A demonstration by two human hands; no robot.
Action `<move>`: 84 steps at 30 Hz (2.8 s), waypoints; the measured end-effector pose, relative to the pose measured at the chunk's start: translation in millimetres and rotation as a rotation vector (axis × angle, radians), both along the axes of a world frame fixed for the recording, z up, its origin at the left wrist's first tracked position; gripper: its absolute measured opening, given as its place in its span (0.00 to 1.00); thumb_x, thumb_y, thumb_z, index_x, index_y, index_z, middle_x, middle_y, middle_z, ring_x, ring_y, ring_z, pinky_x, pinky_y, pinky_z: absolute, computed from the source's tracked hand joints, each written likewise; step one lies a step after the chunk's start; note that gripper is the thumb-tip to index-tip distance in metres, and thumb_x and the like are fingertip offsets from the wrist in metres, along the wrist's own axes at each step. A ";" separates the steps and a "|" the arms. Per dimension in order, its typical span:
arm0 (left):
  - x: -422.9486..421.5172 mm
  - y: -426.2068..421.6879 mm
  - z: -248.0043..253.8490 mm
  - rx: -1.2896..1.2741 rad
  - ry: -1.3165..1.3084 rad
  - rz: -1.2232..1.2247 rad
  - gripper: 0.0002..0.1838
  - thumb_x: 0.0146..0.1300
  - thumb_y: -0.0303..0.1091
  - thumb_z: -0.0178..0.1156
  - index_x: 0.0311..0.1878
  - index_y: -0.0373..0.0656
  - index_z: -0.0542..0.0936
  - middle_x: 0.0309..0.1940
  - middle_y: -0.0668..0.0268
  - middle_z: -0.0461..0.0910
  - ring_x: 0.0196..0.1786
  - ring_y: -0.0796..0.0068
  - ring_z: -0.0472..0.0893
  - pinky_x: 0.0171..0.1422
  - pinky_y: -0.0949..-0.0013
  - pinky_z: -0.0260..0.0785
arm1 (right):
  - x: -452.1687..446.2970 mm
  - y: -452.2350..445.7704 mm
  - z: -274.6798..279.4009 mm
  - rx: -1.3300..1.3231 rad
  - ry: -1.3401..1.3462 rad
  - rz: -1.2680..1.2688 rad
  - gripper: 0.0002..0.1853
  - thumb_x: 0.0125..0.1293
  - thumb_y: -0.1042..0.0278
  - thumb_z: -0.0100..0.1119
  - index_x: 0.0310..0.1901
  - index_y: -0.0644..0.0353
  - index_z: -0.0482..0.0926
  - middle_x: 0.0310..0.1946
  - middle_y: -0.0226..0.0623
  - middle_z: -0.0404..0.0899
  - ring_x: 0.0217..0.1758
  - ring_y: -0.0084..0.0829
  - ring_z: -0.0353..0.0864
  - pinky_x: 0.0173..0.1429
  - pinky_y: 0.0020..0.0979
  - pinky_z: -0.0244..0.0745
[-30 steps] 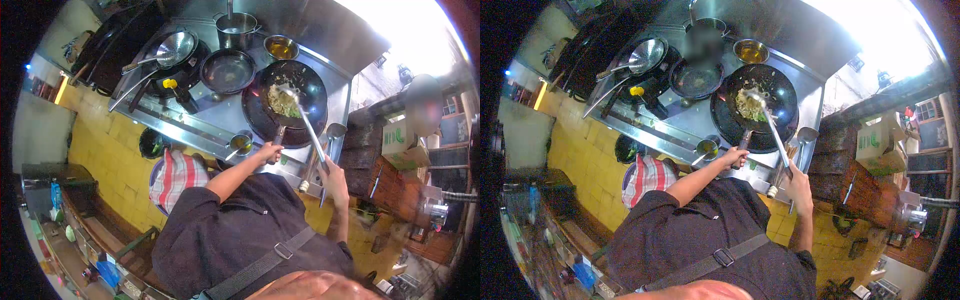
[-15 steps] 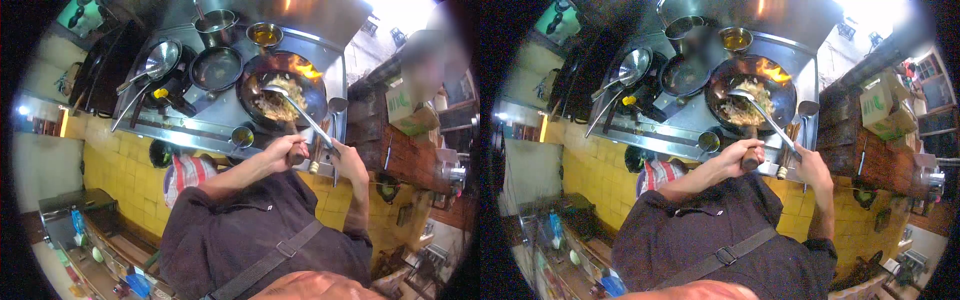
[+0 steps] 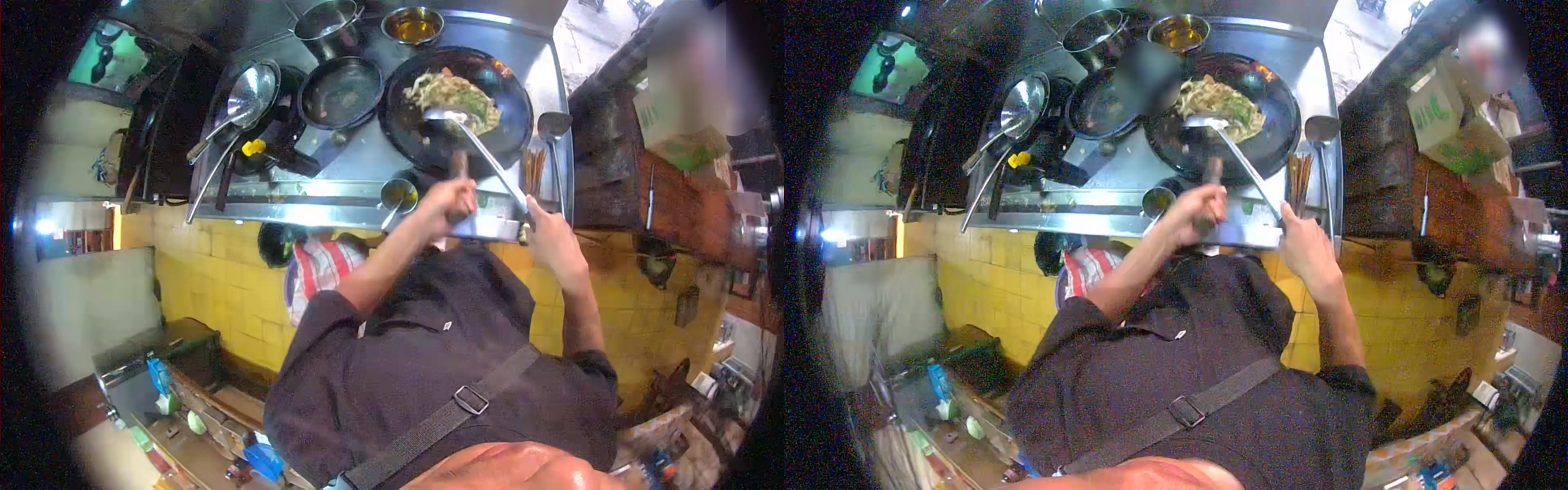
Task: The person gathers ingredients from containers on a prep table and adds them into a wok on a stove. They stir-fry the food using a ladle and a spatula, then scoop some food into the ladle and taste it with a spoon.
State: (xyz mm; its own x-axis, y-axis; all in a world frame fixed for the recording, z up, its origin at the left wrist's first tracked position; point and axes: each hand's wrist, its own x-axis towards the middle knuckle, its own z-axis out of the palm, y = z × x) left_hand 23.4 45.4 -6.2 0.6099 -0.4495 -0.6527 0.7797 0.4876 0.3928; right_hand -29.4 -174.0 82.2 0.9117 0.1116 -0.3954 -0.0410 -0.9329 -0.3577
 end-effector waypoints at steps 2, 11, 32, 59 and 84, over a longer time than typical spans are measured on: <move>10.6 10.1 -36.4 -0.044 -0.038 0.073 0.10 0.66 0.34 0.51 0.27 0.45 0.72 0.18 0.73 0.69 0.20 0.81 0.70 0.27 0.77 0.67 | 0.9 4.7 -21.8 -0.073 -0.033 -0.040 0.28 0.60 0.73 0.49 0.64 0.54 0.65 0.33 0.59 0.78 0.38 0.57 0.80 0.45 0.50 0.75; -26.2 7.1 -32.4 -0.017 -0.011 0.004 0.07 0.64 0.30 0.55 0.30 0.41 0.70 0.20 0.71 0.69 0.20 0.79 0.69 0.26 0.72 0.68 | -18.3 -17.8 21.6 -0.030 -0.360 -0.247 0.25 0.61 0.61 0.58 0.62 0.39 0.71 0.29 0.44 0.78 0.34 0.46 0.81 0.35 0.45 0.75; 29.8 17.4 -148.7 0.058 -0.260 0.028 0.07 0.63 0.31 0.57 0.32 0.41 0.71 0.25 0.67 0.72 0.23 0.78 0.71 0.25 0.74 0.66 | 30.0 31.2 -182.4 1.135 -0.032 -0.620 0.17 0.72 0.58 0.47 0.54 0.59 0.73 0.29 0.30 0.77 0.21 0.22 0.76 0.22 0.24 0.72; -565.0 -209.0 -150.5 0.029 -1.097 -2.152 0.21 0.67 0.45 0.53 0.57 0.42 0.70 0.43 0.62 0.77 0.43 0.70 0.77 0.45 0.66 0.71 | -913.8 316.8 -198.2 -0.916 -0.374 -3.188 0.12 0.58 0.66 0.61 0.44 0.54 0.76 0.31 0.44 0.81 0.35 0.49 0.81 0.38 0.45 0.75; -250.9 3.1 -334.9 0.330 -0.216 -1.292 0.18 0.63 0.47 0.54 0.41 0.39 0.78 0.27 0.62 0.81 0.26 0.63 0.80 0.29 0.58 0.75 | -982.6 267.1 -107.8 -1.575 -0.280 -1.813 0.23 0.53 0.59 0.68 0.46 0.65 0.78 0.39 0.42 0.79 0.43 0.43 0.78 0.51 0.44 0.72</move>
